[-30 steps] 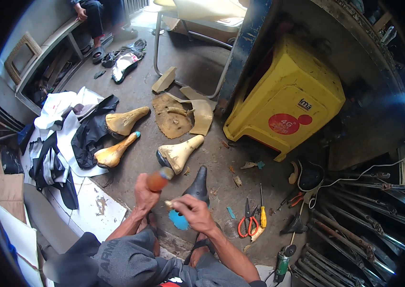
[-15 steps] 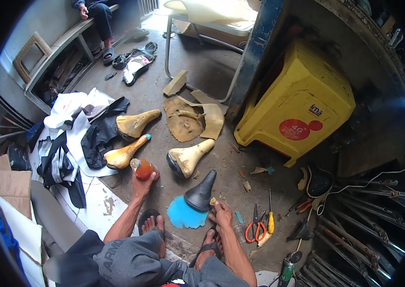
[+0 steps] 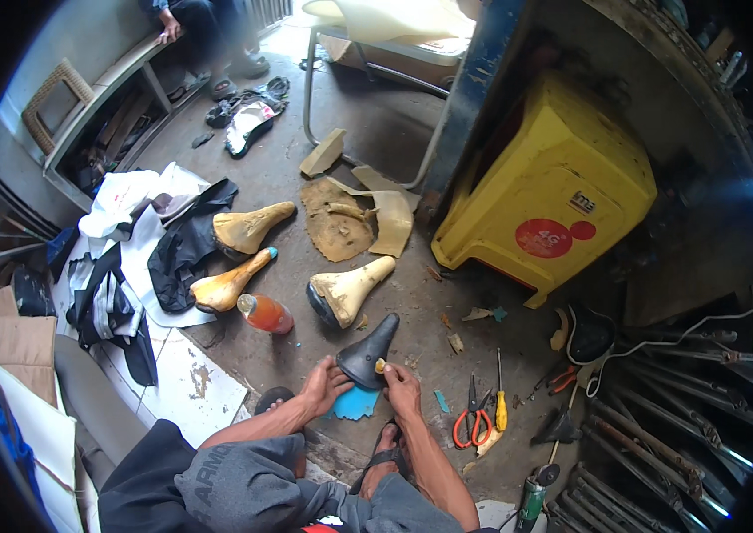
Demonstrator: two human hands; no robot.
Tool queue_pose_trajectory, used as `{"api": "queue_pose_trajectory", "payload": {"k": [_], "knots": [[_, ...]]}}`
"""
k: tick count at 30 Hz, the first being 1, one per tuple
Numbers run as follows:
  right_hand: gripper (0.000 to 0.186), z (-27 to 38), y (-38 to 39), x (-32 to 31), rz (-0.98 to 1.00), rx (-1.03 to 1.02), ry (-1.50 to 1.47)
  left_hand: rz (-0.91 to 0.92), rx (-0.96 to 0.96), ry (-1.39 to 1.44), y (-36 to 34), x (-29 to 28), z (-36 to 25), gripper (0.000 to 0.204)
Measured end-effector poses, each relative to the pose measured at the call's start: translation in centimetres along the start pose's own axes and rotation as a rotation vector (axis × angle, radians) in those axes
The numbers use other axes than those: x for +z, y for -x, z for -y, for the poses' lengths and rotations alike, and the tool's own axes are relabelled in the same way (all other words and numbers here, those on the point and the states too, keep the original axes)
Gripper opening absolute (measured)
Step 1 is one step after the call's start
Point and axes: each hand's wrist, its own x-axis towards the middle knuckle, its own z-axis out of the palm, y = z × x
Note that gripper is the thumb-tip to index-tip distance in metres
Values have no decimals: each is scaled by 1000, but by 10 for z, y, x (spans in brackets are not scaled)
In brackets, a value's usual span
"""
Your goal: The person applies adhesive to the underside and edges of multiple bicycle seat frames and foam pads using a small applicator. The person then presses the foam onto the seat frames, ensuring a secure bond across several seats.
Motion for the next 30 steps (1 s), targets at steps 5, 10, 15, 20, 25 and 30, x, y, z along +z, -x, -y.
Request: {"api": "queue_pose_trajectory", "payload": {"k": [5,10,15,20,25,30], "knots": [[31,7,11,-3,-23,-337,201,123,-54,64,1,28,-1,43],[31,9,5,-4,15,-358,39,257,-145,-111,-22,32,-5,32],[31,15,14,-7,72,-308,-90,247,-29,-323,-11,45,-7,29],[31,18,21,-9,23,-374,30,337,-29,-369,-6,39,-13,27],[30,9,27,-8,25,-385,-32,419,-168,-156,-7,34,-2,28],[30,28,48,-24,-137,-409,312,545,-259,-75,2,34,9,39]]}}
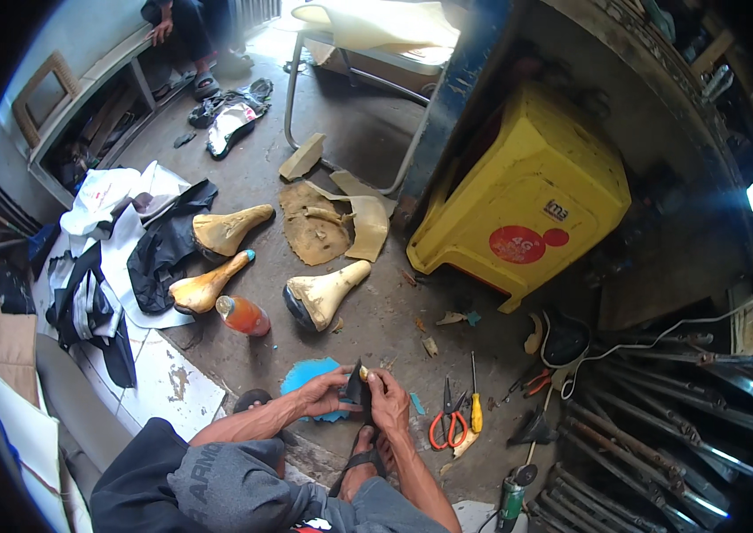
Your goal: The person applies adhesive to the underside and edges of multiple bicycle seat frames and foam pads using a small applicator. The person then presses the foam onto the seat frames, ensuring a secure bond across several seats.
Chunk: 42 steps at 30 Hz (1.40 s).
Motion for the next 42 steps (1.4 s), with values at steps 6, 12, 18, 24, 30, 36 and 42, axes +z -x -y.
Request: {"api": "queue_pose_trajectory", "payload": {"k": [6,12,18,24,30,36,42], "knots": [[30,-2,6,-1,-8,-82,-21,76,4,53,-10,-18,9,46],[27,7,6,-9,-19,-205,-134,98,80,180,-8,-7,3,34],[26,33,9,-17,-13,-192,-112,128,86,386,4,11,-25,45],[27,16,-11,-41,-324,-180,-97,95,187,362,4,27,-37,55],[28,15,-14,-57,-405,-174,-6,126,179,361,12,42,-41,65],[27,25,-12,-58,-431,-237,170,108,183,361,6,37,-35,61],[22,31,-10,-48,-411,-324,247,-31,237,245,6,41,-35,61]]}}
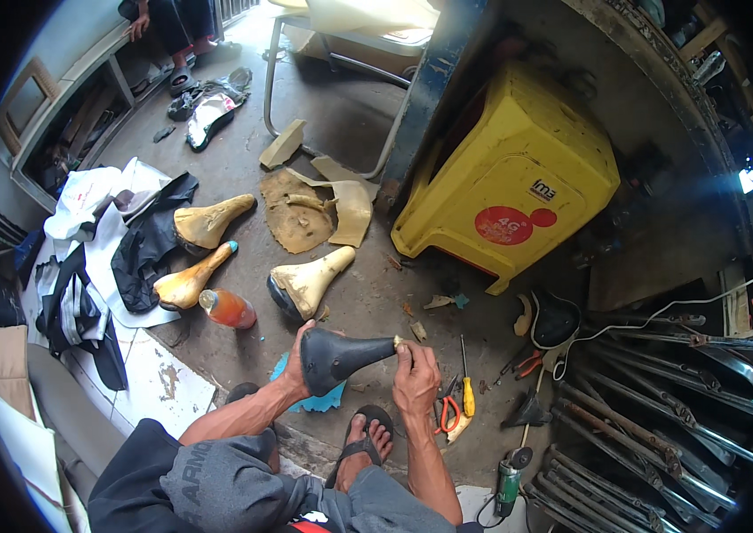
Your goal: The person applies adhesive to the underside and edges of multiple bicycle seat frames and foam pads using a small applicator. The person then presses the foam onto the seat frames, ensuring a secure bond across several seats.
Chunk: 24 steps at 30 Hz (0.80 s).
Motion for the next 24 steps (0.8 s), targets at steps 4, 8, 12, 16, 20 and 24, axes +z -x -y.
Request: {"api": "queue_pose_trajectory", "payload": {"k": [4,8,12,16,20,24], "knots": [[21,18,12,14,35,-45,-16,-121,77,-87,1,19,11,56],[20,59,33,30,300,-50,-272,-164,218,-128,-4,1,14,50],[17,71,37,26,517,-118,-510,-207,202,-174,1,12,8,49],[23,25,1,13,45,152,-433,-44,284,-389,5,17,0,55],[26,-11,-24,-3,-70,104,-107,-14,390,-624,9,23,-1,71],[24,10,-17,-3,89,99,25,-12,467,-772,10,22,0,75]]}}
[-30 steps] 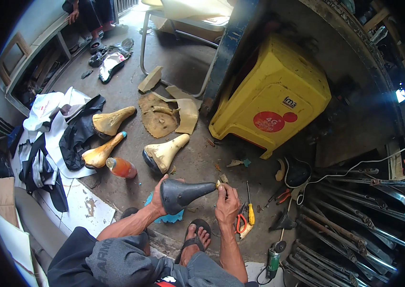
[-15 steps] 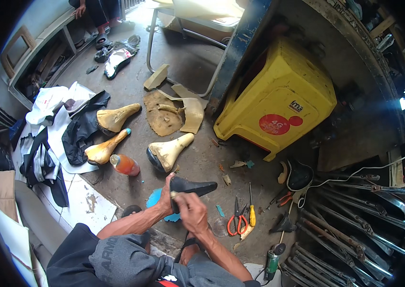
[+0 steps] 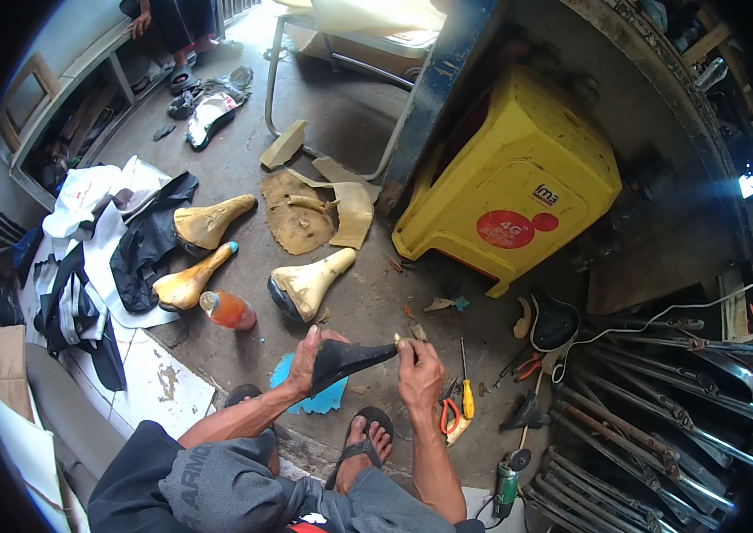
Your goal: The person applies adhesive to the underside and edges of multiple bicycle seat frames and foam pads using a small applicator. The person then presses the foam onto the seat frames, ensuring a secure bond across several seats.
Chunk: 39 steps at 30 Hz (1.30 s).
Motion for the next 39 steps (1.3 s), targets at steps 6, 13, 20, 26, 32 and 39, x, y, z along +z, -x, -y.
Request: {"api": "queue_pose_trajectory", "payload": {"k": [6,13,20,26,32,39], "knots": [[20,49,51,25,190,-101,-310,-67,35,-111,0,9,-5,77],[20,66,35,2,288,-13,-598,-54,68,-35,-2,-3,-14,79],[26,14,-5,5,-55,36,-53,26,63,-128,-1,4,-15,83],[16,74,43,19,338,-160,-426,-61,50,-164,2,3,-7,84],[19,68,19,12,124,-85,-377,18,37,-8,1,3,-17,81],[16,89,28,16,321,-313,-343,-58,-2,17,4,1,7,76]]}}
